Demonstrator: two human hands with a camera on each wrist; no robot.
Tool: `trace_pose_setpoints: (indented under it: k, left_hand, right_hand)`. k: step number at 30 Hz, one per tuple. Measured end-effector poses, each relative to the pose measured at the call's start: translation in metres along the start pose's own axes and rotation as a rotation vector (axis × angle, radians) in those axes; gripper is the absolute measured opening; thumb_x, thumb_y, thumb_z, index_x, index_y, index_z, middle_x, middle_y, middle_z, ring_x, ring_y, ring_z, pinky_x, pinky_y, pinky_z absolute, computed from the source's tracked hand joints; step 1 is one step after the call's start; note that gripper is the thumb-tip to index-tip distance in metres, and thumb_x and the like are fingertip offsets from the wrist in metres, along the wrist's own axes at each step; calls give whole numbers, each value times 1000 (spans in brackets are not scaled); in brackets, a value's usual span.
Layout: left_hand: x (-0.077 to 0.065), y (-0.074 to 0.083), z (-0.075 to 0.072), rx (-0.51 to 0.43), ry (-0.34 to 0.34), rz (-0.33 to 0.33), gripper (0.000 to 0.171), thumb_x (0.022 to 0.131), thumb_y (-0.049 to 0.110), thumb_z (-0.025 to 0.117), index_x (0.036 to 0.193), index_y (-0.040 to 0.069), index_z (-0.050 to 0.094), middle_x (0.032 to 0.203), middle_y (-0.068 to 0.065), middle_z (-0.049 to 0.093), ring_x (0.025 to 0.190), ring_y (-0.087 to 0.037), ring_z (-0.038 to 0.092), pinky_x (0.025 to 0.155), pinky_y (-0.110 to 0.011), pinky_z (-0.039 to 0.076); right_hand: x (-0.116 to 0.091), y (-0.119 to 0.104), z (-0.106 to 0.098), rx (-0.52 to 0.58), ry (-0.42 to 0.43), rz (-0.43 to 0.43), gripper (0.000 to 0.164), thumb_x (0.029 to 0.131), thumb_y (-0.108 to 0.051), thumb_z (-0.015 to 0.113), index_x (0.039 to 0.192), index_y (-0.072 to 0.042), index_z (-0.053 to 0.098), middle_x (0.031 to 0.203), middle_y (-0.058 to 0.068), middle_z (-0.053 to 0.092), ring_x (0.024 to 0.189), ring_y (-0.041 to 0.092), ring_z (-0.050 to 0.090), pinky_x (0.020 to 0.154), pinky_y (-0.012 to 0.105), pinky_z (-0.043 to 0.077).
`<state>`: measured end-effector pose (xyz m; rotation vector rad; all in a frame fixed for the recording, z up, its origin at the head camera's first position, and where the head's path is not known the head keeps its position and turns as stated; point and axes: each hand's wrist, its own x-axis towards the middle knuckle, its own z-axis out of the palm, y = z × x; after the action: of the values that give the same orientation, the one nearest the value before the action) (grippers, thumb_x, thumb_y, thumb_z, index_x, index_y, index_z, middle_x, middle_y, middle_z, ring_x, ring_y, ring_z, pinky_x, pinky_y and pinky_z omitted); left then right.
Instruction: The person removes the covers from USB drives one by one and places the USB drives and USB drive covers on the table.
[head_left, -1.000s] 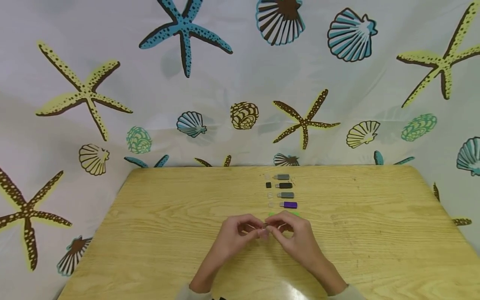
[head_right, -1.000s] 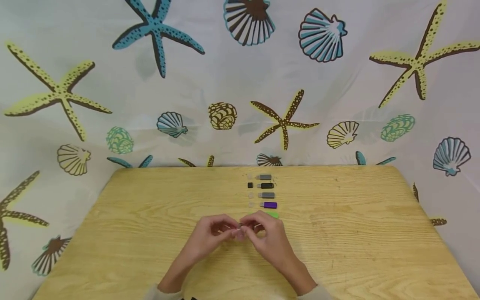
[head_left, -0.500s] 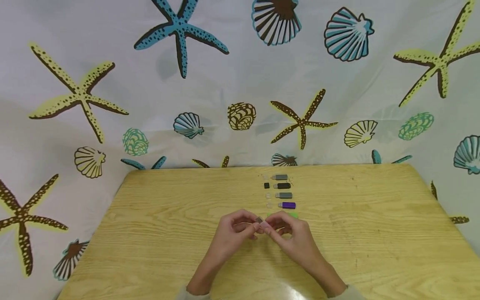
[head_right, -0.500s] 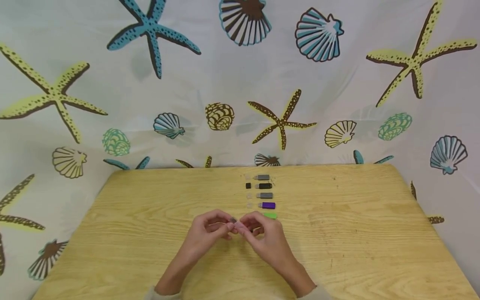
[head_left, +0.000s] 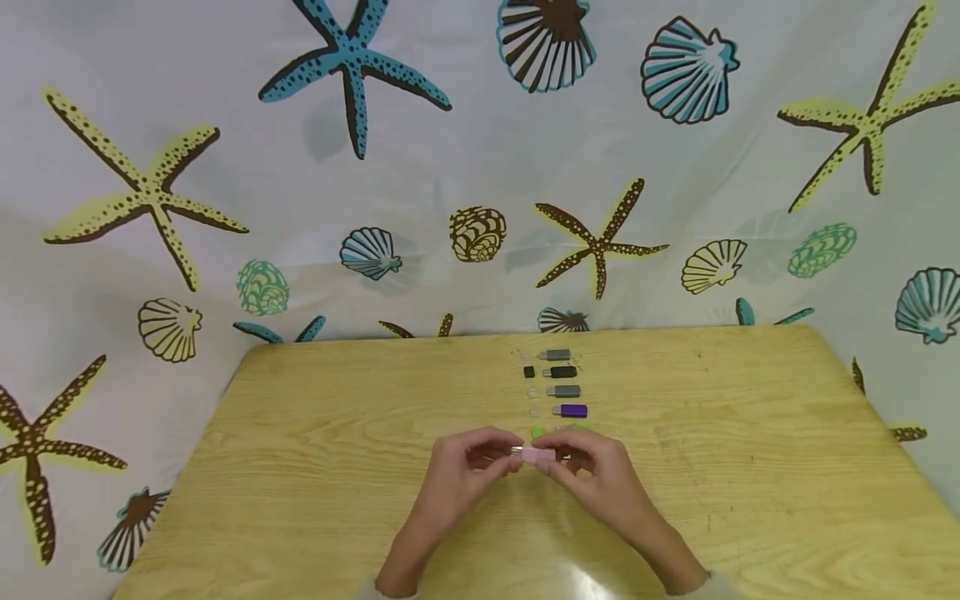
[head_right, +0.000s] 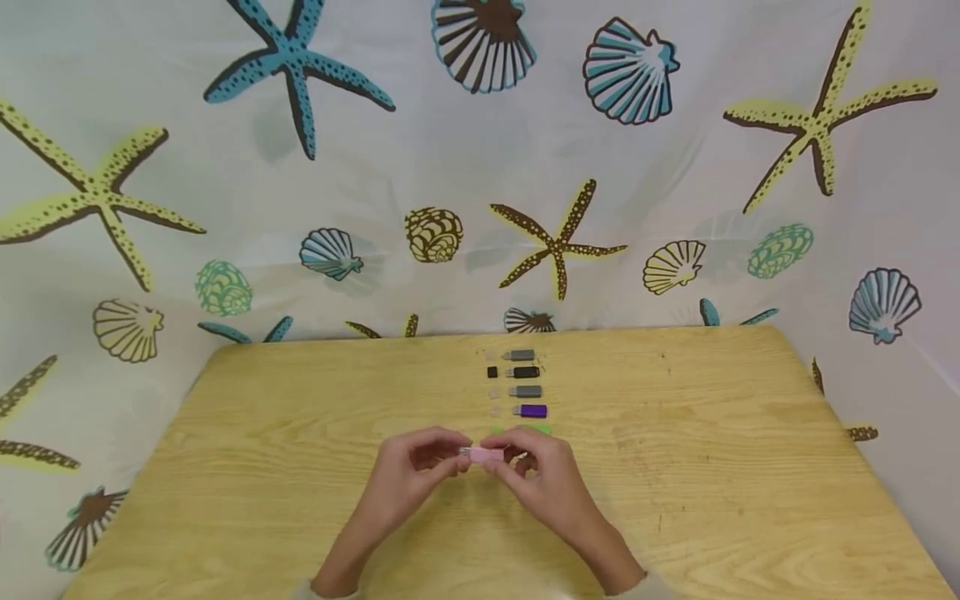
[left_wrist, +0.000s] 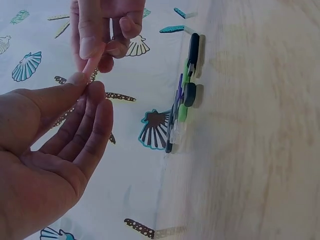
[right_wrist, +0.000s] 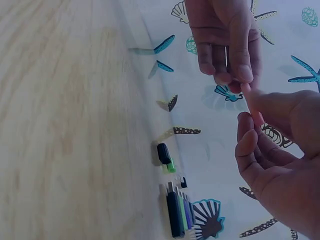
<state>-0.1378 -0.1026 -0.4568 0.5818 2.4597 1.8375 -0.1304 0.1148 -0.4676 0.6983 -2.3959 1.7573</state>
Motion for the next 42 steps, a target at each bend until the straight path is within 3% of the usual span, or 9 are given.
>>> trace_pose_setpoints:
  k: [4,8,13,16,19,23,32,36,42]
  left_hand:
    - [0,1,1,11,-21,22,15,91,2,77,106,7,78,96,-5,77,84,-17,75,75,-29,62]
    - [0,3,2,18,-38,27,14,90,4,79,104,7,79,94,-4,77,80,-14,75,74,-29,61]
    - [-2,3,-1,-57,-90,1,13,90,8,80,103,6,79,93,-7,78,79,-18,76,74,-32,62]
    - [-4,0,-5,-148,-133,-54,16,91,11,80,105,3,79,95,-10,78,82,-22,76,76,-34,62]
    - [-8,-4,-14,-218,-99,-114,17,91,8,79,105,-1,78,95,-15,77,83,-24,77,77,-36,62]
    - [-12,-7,-22,-201,-32,-139,17,90,7,79,105,-2,78,95,-15,77,83,-23,76,76,-36,62]
    - [-7,-9,-8,-256,-78,-162,24,90,2,78,110,-11,74,98,-20,76,86,-24,77,77,-36,62]
    - [-5,-9,1,-181,-86,-187,22,92,7,78,108,-7,75,94,-14,77,85,-23,77,76,-31,62]
    - [-5,-14,16,17,-77,-174,12,91,10,80,101,4,79,92,-3,77,83,-17,73,75,-26,59]
  right_hand:
    - [-1,-1,-6,-168,11,-111,21,87,-7,83,107,-13,79,103,-4,71,79,11,65,63,25,57]
    - [-1,-5,-11,-288,2,-223,18,87,-8,83,104,-13,80,101,-6,70,84,9,65,66,25,57]
    - [-4,-9,-17,-313,-23,-304,17,87,-4,82,103,-12,79,101,-5,70,85,7,66,70,23,57]
    - [-10,-11,-21,-305,-37,-321,18,87,-3,82,103,-12,79,101,-6,69,85,6,66,70,24,57]
    - [-17,-9,-31,-329,-30,-313,20,85,-1,83,102,-12,80,100,-6,70,83,5,66,68,26,58]
    - [-25,-4,-47,-369,14,-284,27,80,3,86,101,-13,80,99,-6,71,82,5,66,66,28,59]
    - [-32,6,-56,-371,53,-230,27,81,1,85,102,-14,78,103,-7,73,82,6,65,64,31,58]
    - [-33,12,-56,-384,86,-176,28,81,0,86,101,-16,78,99,-11,72,81,4,65,64,32,58]
    - [-37,25,-52,-335,80,-89,31,80,4,86,100,-19,78,97,-11,73,83,6,66,65,32,59]
